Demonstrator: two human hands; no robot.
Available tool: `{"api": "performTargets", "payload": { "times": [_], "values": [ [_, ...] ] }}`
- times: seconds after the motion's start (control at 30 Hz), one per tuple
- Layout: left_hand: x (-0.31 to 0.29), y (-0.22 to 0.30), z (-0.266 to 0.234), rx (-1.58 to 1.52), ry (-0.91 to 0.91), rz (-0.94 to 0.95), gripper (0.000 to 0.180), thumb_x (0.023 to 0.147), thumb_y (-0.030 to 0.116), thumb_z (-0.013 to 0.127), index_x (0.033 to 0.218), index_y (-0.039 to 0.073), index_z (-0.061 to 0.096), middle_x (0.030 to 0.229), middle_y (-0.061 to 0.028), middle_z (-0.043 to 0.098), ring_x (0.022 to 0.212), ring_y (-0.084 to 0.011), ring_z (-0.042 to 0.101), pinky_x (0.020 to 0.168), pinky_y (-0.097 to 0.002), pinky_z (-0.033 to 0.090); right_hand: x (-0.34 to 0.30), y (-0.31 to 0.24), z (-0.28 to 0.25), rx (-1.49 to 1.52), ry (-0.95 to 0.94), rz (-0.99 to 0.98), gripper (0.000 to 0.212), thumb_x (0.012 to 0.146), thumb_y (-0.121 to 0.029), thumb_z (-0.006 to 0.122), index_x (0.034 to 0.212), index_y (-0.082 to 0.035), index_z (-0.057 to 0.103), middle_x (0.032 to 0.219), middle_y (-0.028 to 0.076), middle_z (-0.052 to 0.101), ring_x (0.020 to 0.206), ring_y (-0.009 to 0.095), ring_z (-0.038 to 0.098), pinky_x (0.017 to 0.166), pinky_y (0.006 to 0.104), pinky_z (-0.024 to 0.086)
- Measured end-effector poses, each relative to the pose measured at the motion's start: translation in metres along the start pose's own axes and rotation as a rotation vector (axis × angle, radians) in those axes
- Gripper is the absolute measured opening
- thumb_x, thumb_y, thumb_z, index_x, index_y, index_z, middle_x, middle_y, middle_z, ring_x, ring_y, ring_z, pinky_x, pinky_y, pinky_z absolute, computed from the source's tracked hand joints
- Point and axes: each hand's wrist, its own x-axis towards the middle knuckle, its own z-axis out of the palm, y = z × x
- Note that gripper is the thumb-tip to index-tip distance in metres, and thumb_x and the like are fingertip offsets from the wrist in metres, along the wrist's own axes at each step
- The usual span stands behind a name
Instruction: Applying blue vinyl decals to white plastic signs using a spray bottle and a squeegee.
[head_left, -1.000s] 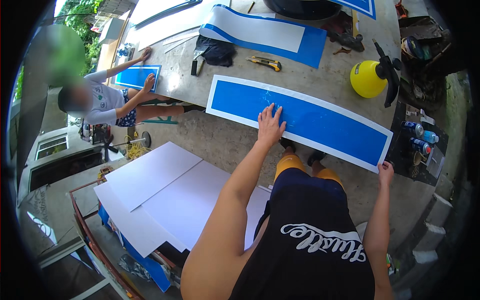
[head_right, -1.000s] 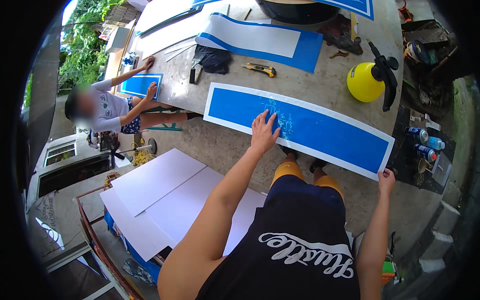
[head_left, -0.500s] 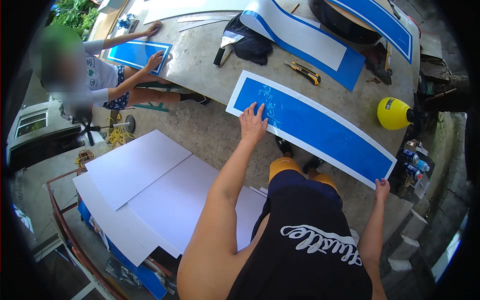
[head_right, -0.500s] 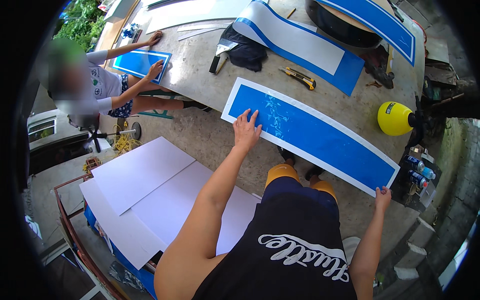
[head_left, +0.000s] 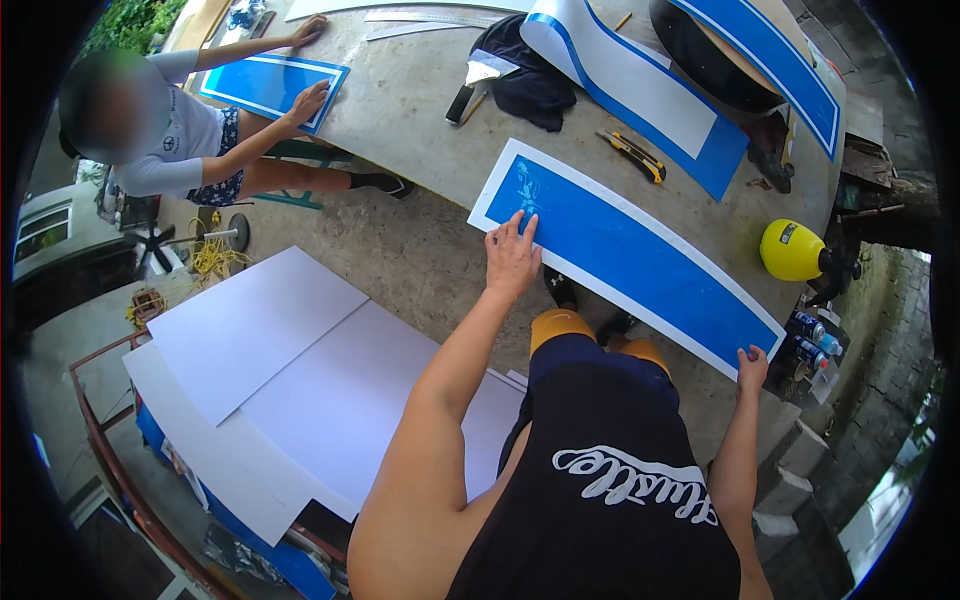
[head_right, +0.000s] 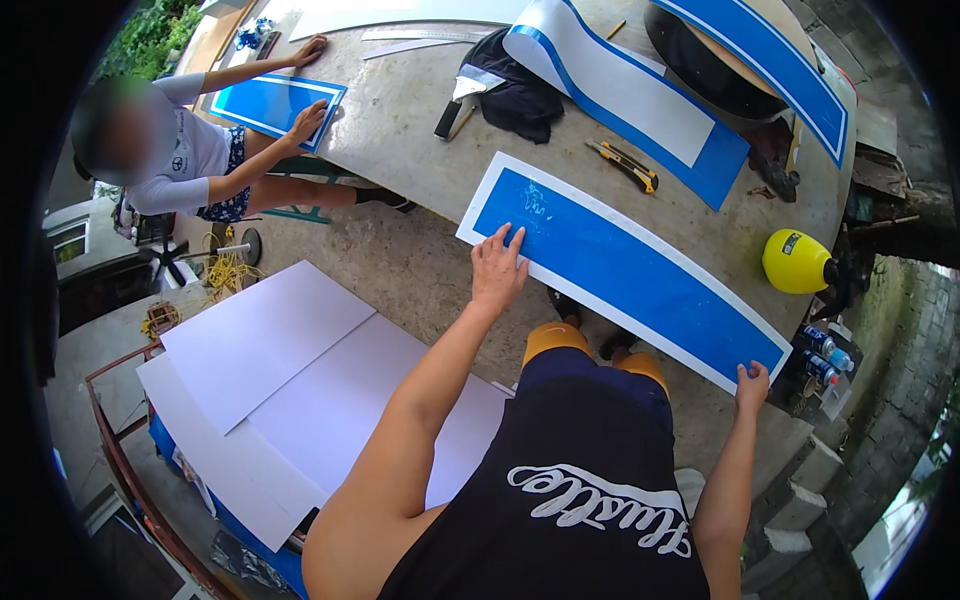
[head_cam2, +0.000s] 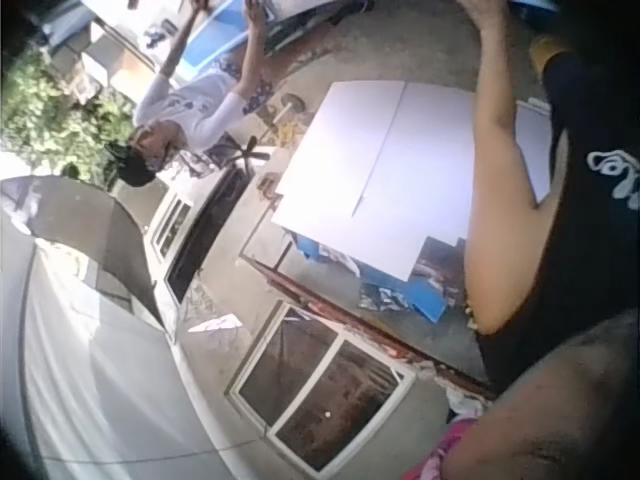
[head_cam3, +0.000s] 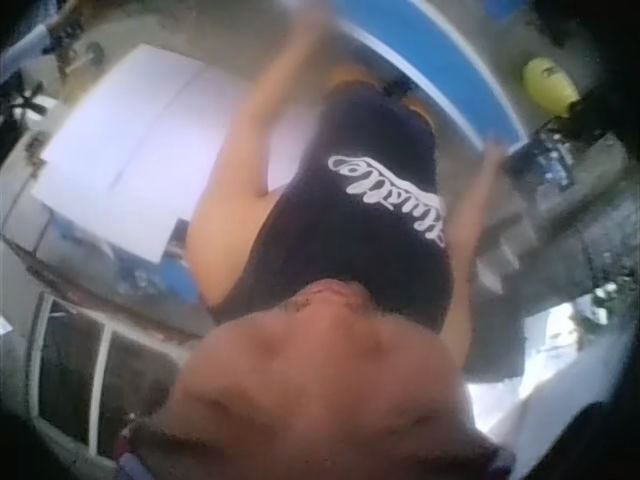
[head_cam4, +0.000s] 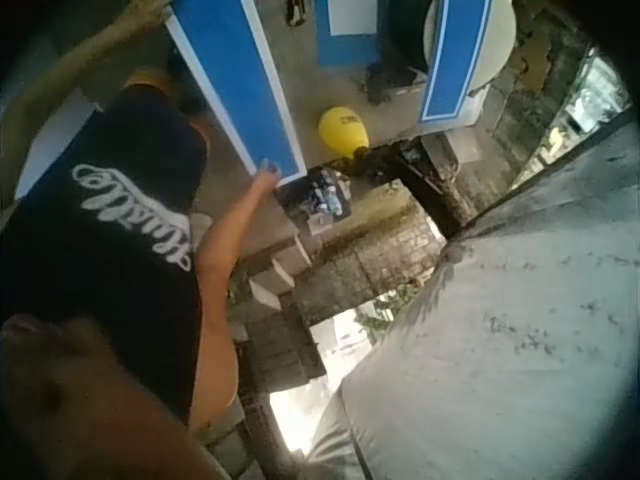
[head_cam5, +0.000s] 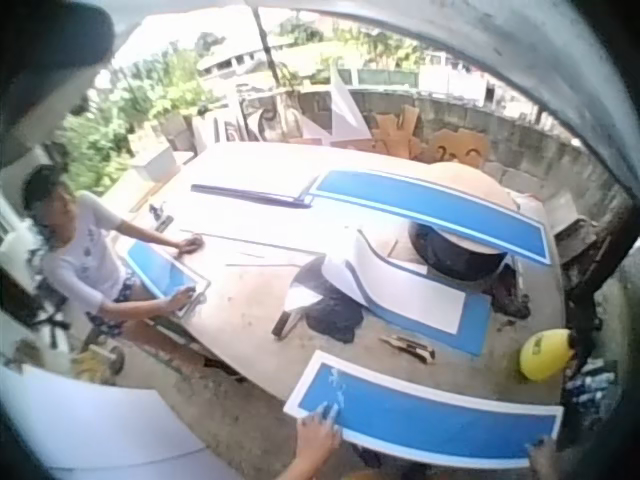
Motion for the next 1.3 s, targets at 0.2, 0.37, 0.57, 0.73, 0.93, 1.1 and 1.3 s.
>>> {"api": "performTargets", "payload": {
  "times": [0.2, 0.37, 0.57, 0.73, 0.93, 1.1, 1.3],
  "values": [
    [0.017, 0.001, -0.008, -0.042, 0.042, -0.086, 0.057, 0.081, 0.028, 0.063, 0.133, 0.012, 0.044, 0.136, -0.0130, 0.038, 0.124, -0.0287, 0.036, 0.102, -0.0479, 0.026, 0.002, -0.006, 0.001, -0.017, 0.023, -0.014, 0.038, 0.075, -0.019, 0.073, 0.107, -0.003, 0.062, 0.098, 0.013, 0.064, 0.092, 0.025, 0.061, 0.081, 0.0368, 0.048],
    [0.027, -0.011, -0.013, 0.017, 0.048, -0.085, 0.057, 0.081, 0.029, 0.064, 0.131, 0.011, 0.046, 0.135, -0.0141, 0.038, 0.124, -0.0290, 0.036, 0.103, -0.0489, 0.025, -0.007, -0.027, -0.002, -0.002, 0.043, -0.022, 0.036, 0.075, -0.019, 0.073, 0.106, -0.003, 0.062, 0.097, 0.013, 0.064, 0.091, 0.024, 0.061, 0.081, 0.0367, 0.048],
    [0.011, -0.020, -0.015, 0.007, 0.091, -0.123, 0.058, 0.077, 0.028, 0.067, 0.128, 0.009, 0.048, 0.129, -0.0167, 0.044, 0.120, -0.0309, 0.040, 0.100, -0.0488, 0.026, -0.007, -0.009, 0.020, 0.057, 0.083, -0.072, 0.036, 0.066, -0.016, 0.077, 0.097, -0.003, 0.062, 0.087, 0.012, 0.062, 0.085, 0.026, 0.060, 0.076, 0.0369, 0.048],
    [-0.007, -0.026, -0.005, 0.065, 0.028, -0.111, 0.061, 0.076, 0.030, 0.066, 0.129, 0.007, 0.047, 0.132, -0.0174, 0.042, 0.124, -0.0306, 0.037, 0.101, -0.0506, 0.025, -0.024, -0.023, 0.030, 0.099, 0.096, -0.010, 0.035, 0.065, -0.018, 0.078, 0.094, -0.004, 0.062, 0.092, 0.013, 0.060, 0.086, 0.028, 0.059, 0.077, 0.0383, 0.049],
    [-0.011, -0.033, -0.010, 0.053, 0.068, -0.202, 0.055, 0.074, 0.032, 0.068, 0.122, 0.010, 0.053, 0.122, -0.0143, 0.049, 0.118, -0.0294, 0.042, 0.099, -0.0492, 0.026, -0.022, -0.029, 0.036, 0.152, 0.032, 0.039, 0.036, 0.066, -0.019, 0.078, 0.095, -0.004, 0.064, 0.094, 0.014, 0.062, 0.091, 0.029, 0.061, 0.080, 0.0378, 0.050],
    [-0.038, -0.049, -0.006, -0.068, 0.028, -0.505, 0.047, 0.074, 0.032, 0.069, 0.116, 0.012, 0.056, 0.121, -0.0128, 0.048, 0.118, -0.0293, 0.041, 0.098, -0.0490, 0.027, -0.021, -0.014, 0.053, 0.201, -0.051, 0.065, 0.035, 0.066, -0.021, 0.079, 0.094, -0.004, 0.066, 0.091, 0.013, 0.066, 0.088, 0.027, 0.065, 0.079, 0.0364, 0.051],
    [-0.085, -0.053, -0.024, -0.097, -0.141, -0.838, 0.047, 0.081, 0.036, 0.062, 0.122, 0.014, 0.058, 0.123, -0.0193, 0.057, 0.116, -0.0321, 0.054, 0.093, -0.0469, 0.044, -0.032, -0.001, 0.077, 0.248, -0.105, -0.008, 0.033, 0.067, -0.022, 0.077, 0.094, -0.005, 0.067, 0.091, 0.013, 0.067, 0.088, 0.027, 0.065, 0.081, 0.0355, 0.051]
  ]
}}
